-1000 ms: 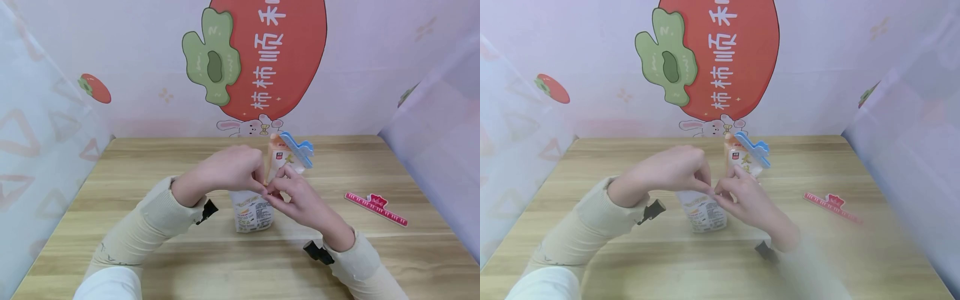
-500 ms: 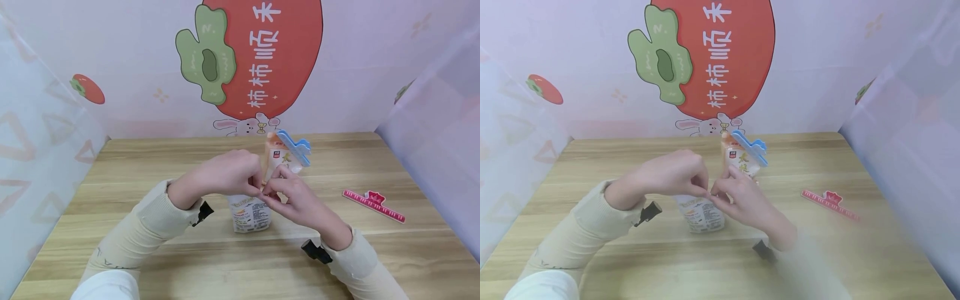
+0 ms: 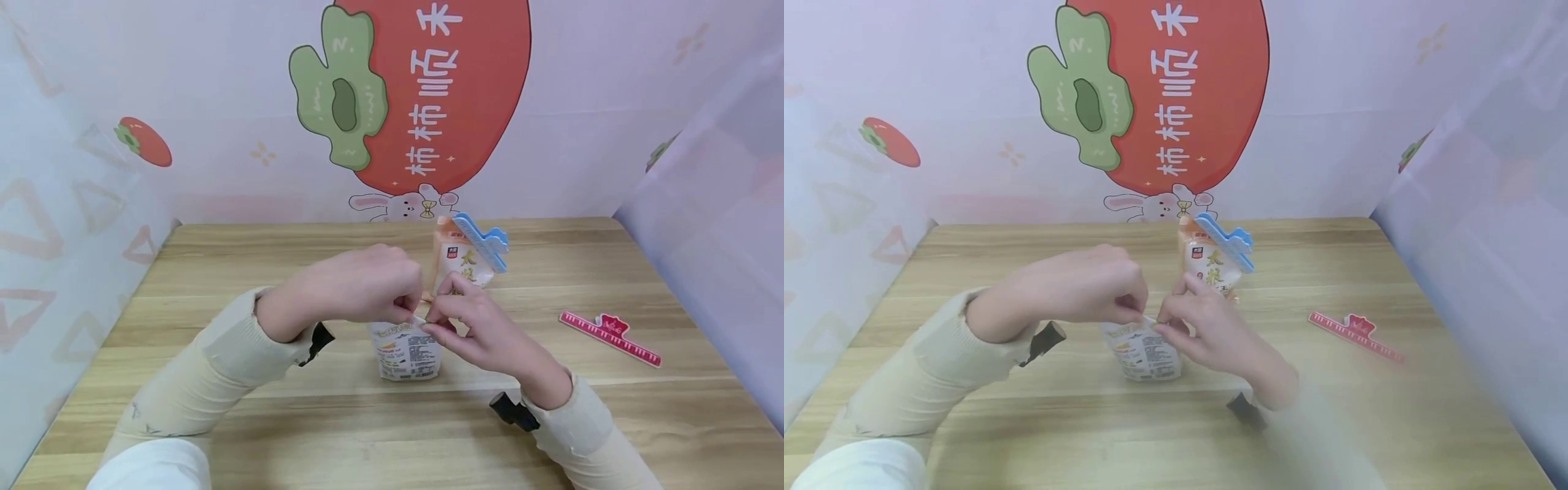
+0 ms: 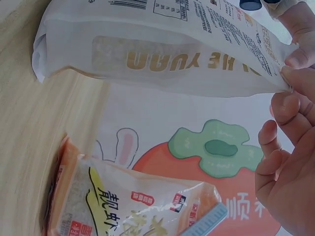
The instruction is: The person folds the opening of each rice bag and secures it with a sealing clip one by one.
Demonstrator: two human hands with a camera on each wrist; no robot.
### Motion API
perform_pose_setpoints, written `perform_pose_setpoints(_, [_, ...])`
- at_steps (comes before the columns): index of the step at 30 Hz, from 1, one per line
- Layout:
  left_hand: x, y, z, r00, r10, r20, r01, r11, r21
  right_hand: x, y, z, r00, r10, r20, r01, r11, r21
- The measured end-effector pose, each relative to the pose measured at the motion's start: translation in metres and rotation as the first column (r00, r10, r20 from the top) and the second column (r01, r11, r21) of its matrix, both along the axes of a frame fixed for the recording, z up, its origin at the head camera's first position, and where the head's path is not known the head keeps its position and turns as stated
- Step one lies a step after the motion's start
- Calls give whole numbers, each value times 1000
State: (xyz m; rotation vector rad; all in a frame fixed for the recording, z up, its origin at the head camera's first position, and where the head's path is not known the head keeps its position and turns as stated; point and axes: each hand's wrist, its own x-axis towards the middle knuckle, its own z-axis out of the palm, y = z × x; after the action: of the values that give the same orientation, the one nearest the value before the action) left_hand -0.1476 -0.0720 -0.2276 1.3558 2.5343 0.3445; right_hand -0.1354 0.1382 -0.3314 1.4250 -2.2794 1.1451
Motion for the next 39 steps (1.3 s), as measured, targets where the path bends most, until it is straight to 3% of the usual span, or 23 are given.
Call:
perform_pose_setpoints(3, [2,-2,1,1000,13,-7,-13,1000,-12,1,0,1,1000,-6,14,6,1000,12])
perform_pose_setpoints(13, [-4,-11,-9,999,-50,-18,50,999,7,1,3,-1,1000,1,2,-1,1000,24])
perform_pose_setpoints(21, [5,-19,-18,984,-68,-166,60,997,-47,-3,2,-5,999,28,-34,-27,1000,9])
perform_pose_setpoints(24, [4,-21,-20,988,-66,-140,64,998,-20,-3,2,-5,999,32,-42,-32,999,4])
perform_pose_setpoints(31, [-3,-29,-18,995,-101,-1,101,994,39,-3,1,-3,999,16,-38,-15,999,33])
perform_pose_setpoints(39, [-7,-35,-19,994,-101,34,100,995,26,-4,1,-5,999,29,-41,-28,999,32])
